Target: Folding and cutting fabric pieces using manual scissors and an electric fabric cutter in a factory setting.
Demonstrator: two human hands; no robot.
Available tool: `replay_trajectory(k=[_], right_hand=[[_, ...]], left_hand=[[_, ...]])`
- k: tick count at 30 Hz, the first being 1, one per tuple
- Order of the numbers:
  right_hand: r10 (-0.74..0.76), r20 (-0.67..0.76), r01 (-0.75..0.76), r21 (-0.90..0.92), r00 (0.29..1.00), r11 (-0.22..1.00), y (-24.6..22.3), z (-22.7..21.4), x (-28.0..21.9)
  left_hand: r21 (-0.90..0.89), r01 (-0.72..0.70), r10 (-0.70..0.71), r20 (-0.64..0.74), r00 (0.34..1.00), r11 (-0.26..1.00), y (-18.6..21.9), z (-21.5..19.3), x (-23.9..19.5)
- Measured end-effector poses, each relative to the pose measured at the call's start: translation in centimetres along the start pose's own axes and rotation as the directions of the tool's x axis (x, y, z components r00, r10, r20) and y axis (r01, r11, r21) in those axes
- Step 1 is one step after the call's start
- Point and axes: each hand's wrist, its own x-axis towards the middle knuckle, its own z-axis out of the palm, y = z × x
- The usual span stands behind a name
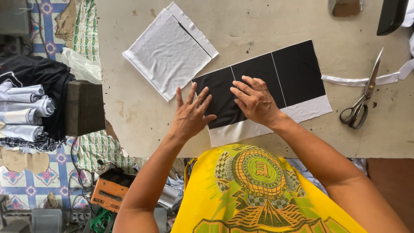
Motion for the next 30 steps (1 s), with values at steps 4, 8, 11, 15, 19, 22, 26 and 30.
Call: replay_trajectory(k=[4,8,11,15,19,22,26,30], right_hand=[[-0.054,0.025,0.054,-0.009,0.998,0.998,-0.3,0.6,0.5],[-0.094,0.04,0.094,-0.023,0.995,0.995,-0.3,1.5,1.0],[-0.083,0.064,0.088,-0.076,0.994,0.993,0.7,1.4,0.5],[-0.081,0.095,0.09,-0.095,0.992,0.991,1.3,1.3,0.0],[-0.057,0.104,0.067,-0.093,0.993,0.993,0.8,1.6,-0.3],[-0.073,0.108,0.082,-0.085,0.992,0.993,0.9,1.6,-0.4],[-0.059,0.088,0.066,-0.082,0.994,0.994,1.4,2.0,-0.4],[-0.054,0.116,0.061,-0.054,0.992,0.997,1.3,1.7,0.5]], left_hand=[[0.028,-0.004,0.005,-0.022,1.0,1.0,-1.7,0.3,-0.4],[0.05,0.037,-0.034,-0.048,0.998,0.998,-2.1,0.4,-0.5],[0.056,0.074,-0.071,-0.047,0.996,0.996,-2.6,-0.1,-0.7],[0.064,0.133,-0.131,-0.035,0.991,0.989,-2.6,-0.4,-0.8],[0.073,0.124,-0.122,-0.027,0.992,0.99,-2.1,-0.3,-1.0],[0.096,0.127,-0.125,-0.032,0.992,0.987,-2.1,-0.3,-0.8],[0.082,0.128,-0.125,-0.042,0.991,0.988,-3.7,0.3,-1.0],[-0.004,0.253,-0.253,0.02,0.967,0.967,-4.7,-0.4,-0.5]])
